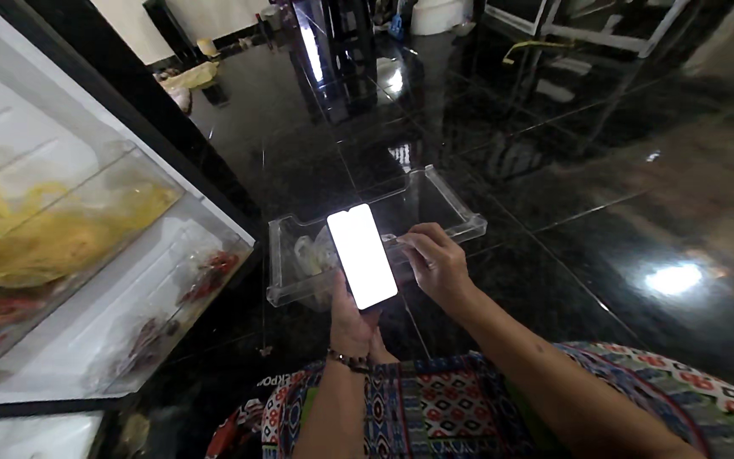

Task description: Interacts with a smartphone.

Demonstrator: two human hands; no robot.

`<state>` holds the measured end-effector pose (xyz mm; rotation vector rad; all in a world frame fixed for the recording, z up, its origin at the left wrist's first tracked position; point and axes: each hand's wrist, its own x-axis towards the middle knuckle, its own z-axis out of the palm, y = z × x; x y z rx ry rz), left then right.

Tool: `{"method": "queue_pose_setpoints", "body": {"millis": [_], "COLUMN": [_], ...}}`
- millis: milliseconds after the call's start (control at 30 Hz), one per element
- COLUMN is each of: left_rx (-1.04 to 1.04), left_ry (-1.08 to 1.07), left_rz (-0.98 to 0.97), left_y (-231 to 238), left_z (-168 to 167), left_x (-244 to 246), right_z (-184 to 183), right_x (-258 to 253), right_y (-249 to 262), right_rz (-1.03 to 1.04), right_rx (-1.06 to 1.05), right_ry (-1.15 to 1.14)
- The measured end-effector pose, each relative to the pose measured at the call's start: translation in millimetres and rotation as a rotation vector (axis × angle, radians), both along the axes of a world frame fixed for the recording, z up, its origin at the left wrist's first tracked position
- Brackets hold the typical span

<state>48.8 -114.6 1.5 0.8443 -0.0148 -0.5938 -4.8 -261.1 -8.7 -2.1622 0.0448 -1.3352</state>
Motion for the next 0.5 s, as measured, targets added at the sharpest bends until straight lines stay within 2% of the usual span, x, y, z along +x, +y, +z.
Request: {"method": "queue_pose_setpoints", "body": {"millis": [500], "left_rx": [-0.090], "left_ry": [-0.038], "left_rz": [0.010], "left_y": [7.8], "left_z": [-1.1], "left_x": [12.7], "right_z": [0.5], "right_x": [-4.4], "right_y": [-0.7], "right_rz": [0.023], "right_rx": [0.022], "right_ry": [0.022]}}
